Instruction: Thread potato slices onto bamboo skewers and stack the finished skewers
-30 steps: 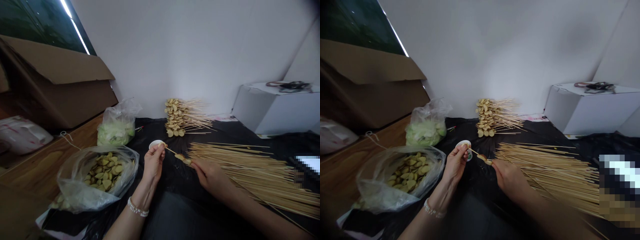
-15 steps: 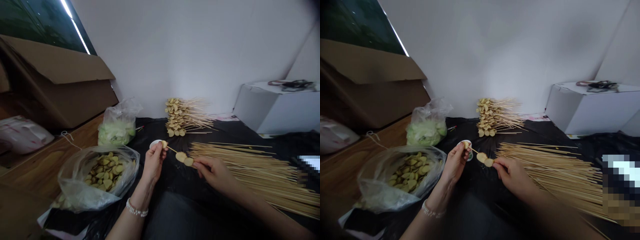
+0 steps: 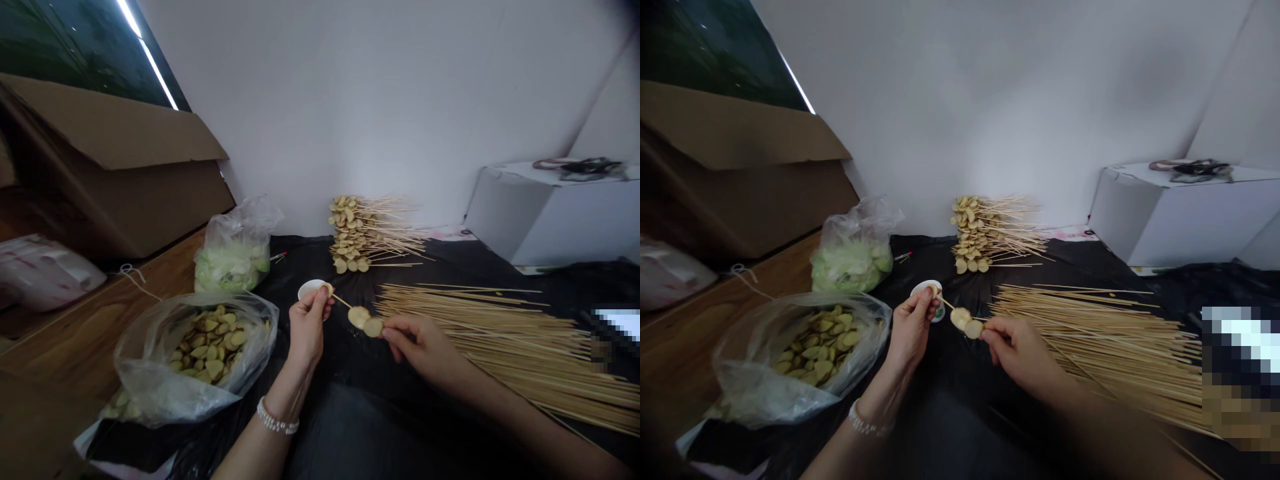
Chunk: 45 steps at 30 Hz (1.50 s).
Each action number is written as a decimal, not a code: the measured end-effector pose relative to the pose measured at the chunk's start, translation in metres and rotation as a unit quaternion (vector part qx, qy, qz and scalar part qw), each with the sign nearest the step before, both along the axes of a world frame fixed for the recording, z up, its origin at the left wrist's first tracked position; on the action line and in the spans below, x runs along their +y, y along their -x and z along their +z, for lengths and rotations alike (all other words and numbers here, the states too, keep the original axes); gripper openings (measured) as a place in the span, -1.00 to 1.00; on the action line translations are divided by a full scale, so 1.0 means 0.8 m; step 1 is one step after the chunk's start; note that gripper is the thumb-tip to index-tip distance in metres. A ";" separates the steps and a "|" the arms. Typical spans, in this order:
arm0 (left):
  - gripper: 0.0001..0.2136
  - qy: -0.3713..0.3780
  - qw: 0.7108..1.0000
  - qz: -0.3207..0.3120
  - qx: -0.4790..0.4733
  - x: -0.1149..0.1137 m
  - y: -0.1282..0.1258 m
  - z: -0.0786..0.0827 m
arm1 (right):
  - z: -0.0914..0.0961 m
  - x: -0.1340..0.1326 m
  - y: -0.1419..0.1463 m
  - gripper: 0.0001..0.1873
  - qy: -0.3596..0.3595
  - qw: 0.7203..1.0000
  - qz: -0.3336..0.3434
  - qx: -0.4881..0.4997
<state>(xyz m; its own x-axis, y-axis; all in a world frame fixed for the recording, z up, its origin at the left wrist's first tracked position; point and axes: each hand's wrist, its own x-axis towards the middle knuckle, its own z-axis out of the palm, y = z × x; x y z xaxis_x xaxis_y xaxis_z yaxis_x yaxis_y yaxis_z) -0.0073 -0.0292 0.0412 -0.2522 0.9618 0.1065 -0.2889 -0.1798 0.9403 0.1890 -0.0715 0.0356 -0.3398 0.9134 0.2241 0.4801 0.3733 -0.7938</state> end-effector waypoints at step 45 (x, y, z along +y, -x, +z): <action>-0.67 0.045 0.984 -0.165 -0.040 -0.021 -0.025 0.001 | 0.007 0.006 0.001 -0.66 0.074 0.993 -0.001 0.095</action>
<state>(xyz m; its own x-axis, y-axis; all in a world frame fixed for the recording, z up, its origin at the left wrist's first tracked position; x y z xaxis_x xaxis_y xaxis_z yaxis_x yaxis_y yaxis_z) 0.0126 -0.0463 0.0419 0.0722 0.9973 0.0104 -0.3911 0.0187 0.9202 0.1881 -0.0666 0.0411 -0.3023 0.9417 0.1478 0.3177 0.2458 -0.9158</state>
